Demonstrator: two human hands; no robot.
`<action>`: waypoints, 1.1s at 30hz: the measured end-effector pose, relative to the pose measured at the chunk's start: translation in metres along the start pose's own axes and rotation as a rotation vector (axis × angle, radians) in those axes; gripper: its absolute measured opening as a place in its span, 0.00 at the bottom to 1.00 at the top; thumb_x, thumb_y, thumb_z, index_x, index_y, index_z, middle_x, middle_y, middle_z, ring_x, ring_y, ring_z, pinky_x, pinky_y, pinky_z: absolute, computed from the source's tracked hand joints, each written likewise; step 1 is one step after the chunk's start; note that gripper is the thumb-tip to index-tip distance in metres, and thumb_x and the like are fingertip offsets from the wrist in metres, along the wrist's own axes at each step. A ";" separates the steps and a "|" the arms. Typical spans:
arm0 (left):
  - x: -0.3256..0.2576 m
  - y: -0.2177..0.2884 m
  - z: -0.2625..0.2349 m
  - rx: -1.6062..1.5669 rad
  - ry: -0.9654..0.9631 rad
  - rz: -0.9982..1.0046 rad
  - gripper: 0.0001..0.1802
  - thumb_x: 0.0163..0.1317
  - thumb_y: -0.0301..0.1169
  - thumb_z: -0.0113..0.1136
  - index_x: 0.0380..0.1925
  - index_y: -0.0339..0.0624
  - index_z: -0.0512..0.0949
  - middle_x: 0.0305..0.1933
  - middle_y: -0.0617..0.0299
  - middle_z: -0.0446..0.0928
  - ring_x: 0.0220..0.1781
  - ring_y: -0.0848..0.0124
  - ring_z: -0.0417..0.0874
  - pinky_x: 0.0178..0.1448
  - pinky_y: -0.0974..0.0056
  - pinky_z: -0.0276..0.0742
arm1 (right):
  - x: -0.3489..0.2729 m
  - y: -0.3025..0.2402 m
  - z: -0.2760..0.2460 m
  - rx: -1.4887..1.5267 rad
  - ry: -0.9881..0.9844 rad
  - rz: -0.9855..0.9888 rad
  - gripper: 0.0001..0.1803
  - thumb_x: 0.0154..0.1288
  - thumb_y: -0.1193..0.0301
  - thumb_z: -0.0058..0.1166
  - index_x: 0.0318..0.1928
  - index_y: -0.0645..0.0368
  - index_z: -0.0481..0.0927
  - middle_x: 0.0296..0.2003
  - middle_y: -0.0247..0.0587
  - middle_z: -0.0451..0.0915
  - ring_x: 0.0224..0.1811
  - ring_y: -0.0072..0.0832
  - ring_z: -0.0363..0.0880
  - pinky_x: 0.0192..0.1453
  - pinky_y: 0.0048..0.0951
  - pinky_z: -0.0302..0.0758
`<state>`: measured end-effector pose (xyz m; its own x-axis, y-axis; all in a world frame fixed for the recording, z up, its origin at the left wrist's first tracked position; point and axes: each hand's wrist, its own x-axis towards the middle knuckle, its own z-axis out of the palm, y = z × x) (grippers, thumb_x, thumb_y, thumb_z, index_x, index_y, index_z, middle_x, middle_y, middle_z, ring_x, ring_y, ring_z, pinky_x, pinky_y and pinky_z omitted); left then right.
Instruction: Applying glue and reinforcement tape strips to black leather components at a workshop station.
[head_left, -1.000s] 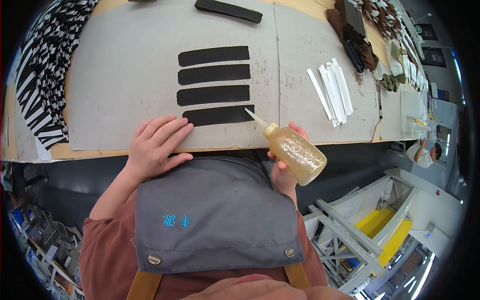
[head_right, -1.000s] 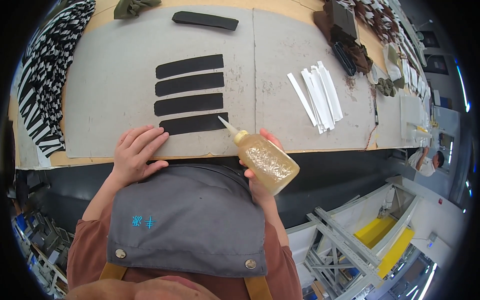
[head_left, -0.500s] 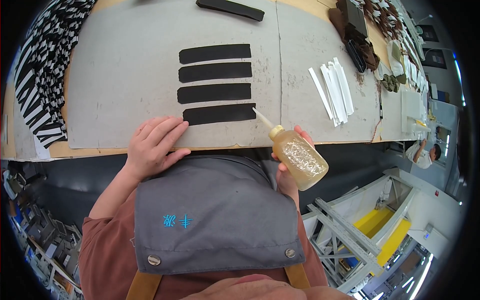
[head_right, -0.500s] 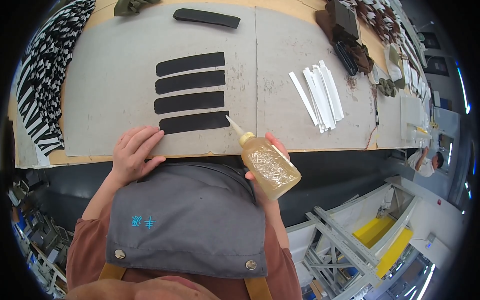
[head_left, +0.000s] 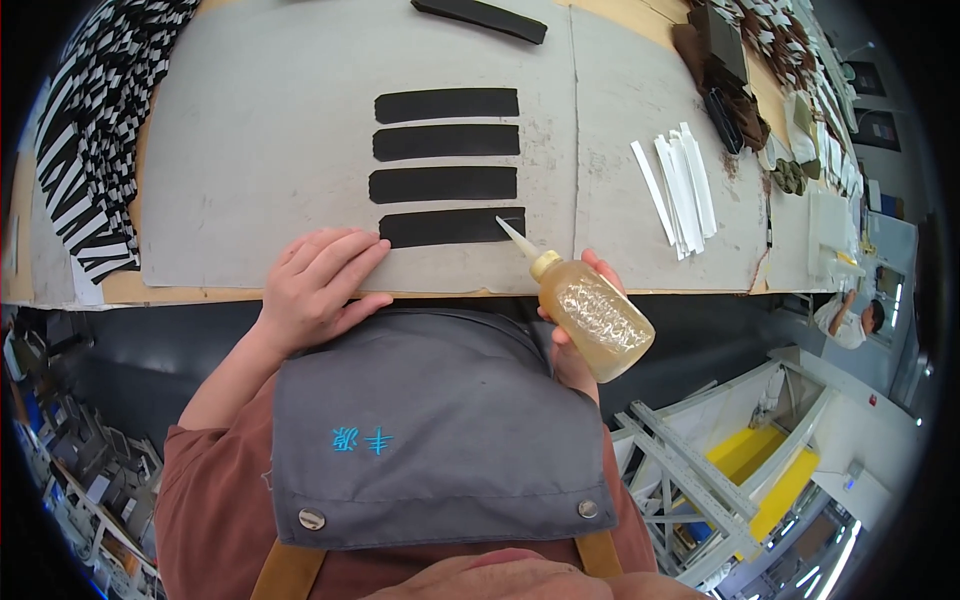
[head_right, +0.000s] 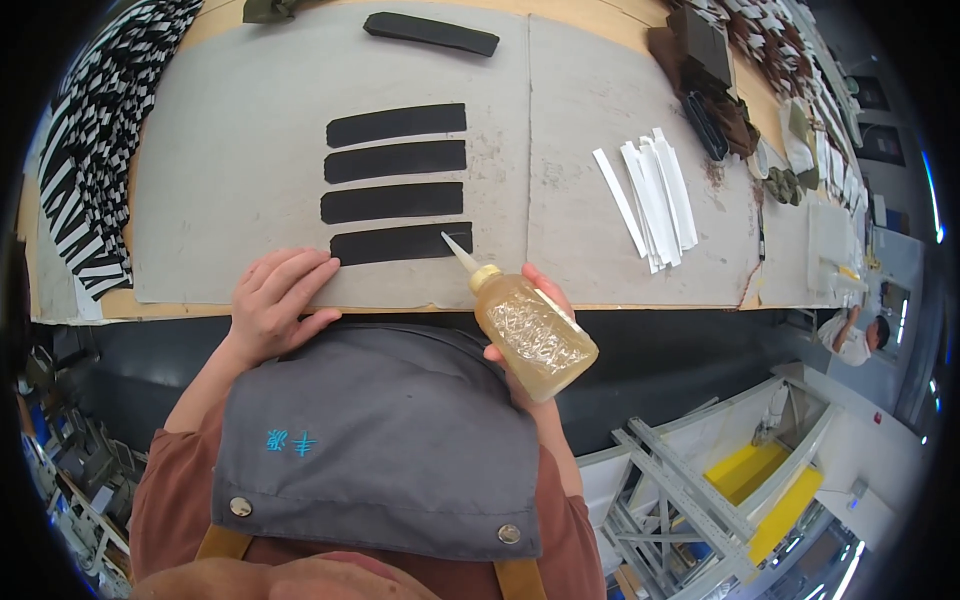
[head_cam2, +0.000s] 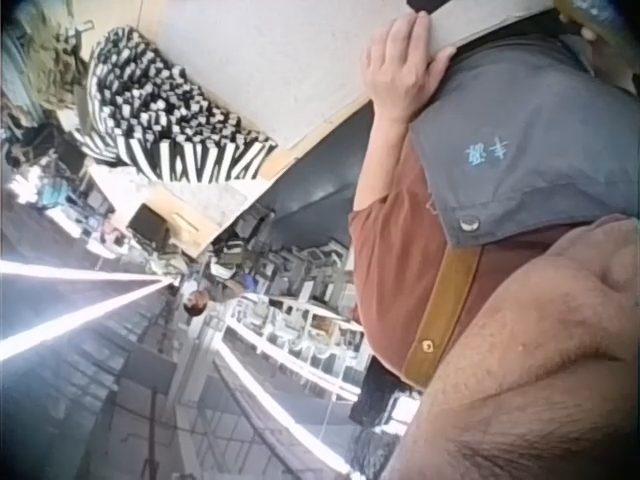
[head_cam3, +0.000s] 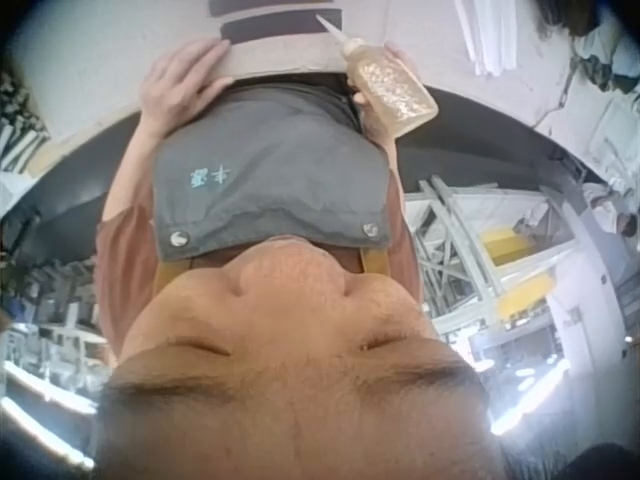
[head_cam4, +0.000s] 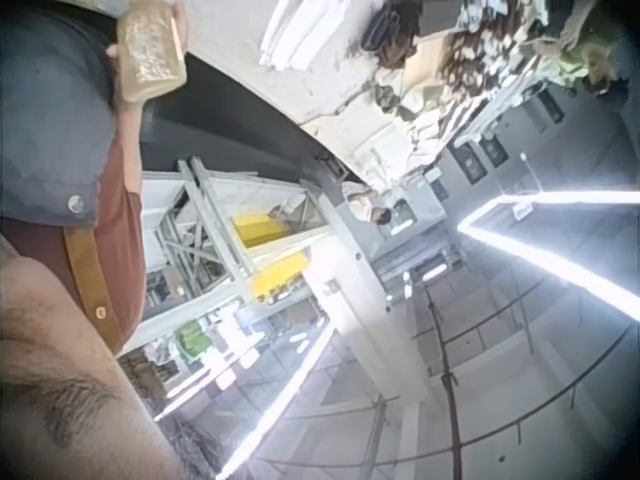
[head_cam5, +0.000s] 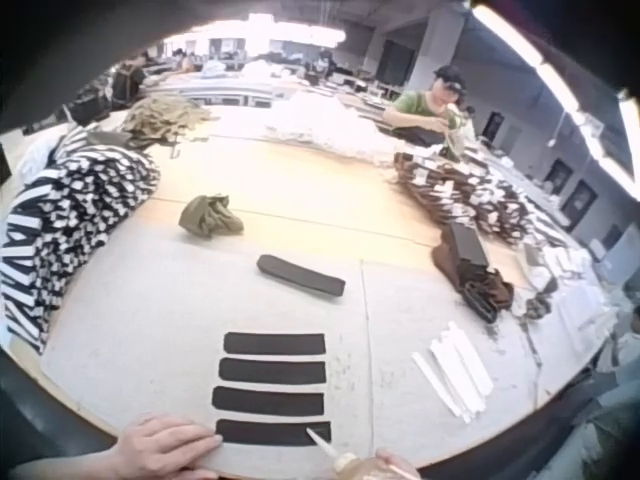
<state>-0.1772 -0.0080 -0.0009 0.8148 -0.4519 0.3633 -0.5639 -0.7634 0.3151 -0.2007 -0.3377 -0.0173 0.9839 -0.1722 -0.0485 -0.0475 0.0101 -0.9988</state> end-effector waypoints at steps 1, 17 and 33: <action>0.004 0.002 -0.003 -0.013 0.018 0.024 0.27 0.59 0.45 0.73 0.55 0.43 0.85 0.57 0.61 0.83 0.57 0.61 0.84 0.60 0.56 0.79 | 0.000 -0.005 -0.002 0.011 -0.012 -0.001 0.62 0.42 0.43 0.83 0.72 0.63 0.67 0.69 0.45 0.72 0.68 0.33 0.74 0.72 0.35 0.74; 0.001 0.000 -0.002 -0.015 0.044 0.036 0.25 0.60 0.43 0.73 0.54 0.43 0.85 0.57 0.61 0.83 0.56 0.64 0.85 0.62 0.56 0.81 | 0.015 -0.014 0.029 0.257 -0.315 0.178 0.48 0.49 0.66 0.85 0.69 0.65 0.74 0.63 0.47 0.79 0.62 0.35 0.82 0.62 0.35 0.86; 0.005 0.000 -0.002 -0.019 0.028 0.047 0.23 0.62 0.42 0.72 0.54 0.42 0.84 0.57 0.62 0.81 0.58 0.65 0.83 0.64 0.57 0.79 | 0.024 -0.034 0.060 -0.120 -0.517 -0.413 0.31 0.68 0.72 0.67 0.69 0.65 0.74 0.62 0.53 0.77 0.50 0.47 0.88 0.36 0.55 0.92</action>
<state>-0.1731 -0.0095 0.0031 0.7833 -0.4740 0.4022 -0.6042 -0.7324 0.3137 -0.1646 -0.2833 0.0157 0.8800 0.3560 0.3144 0.3607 -0.0701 -0.9300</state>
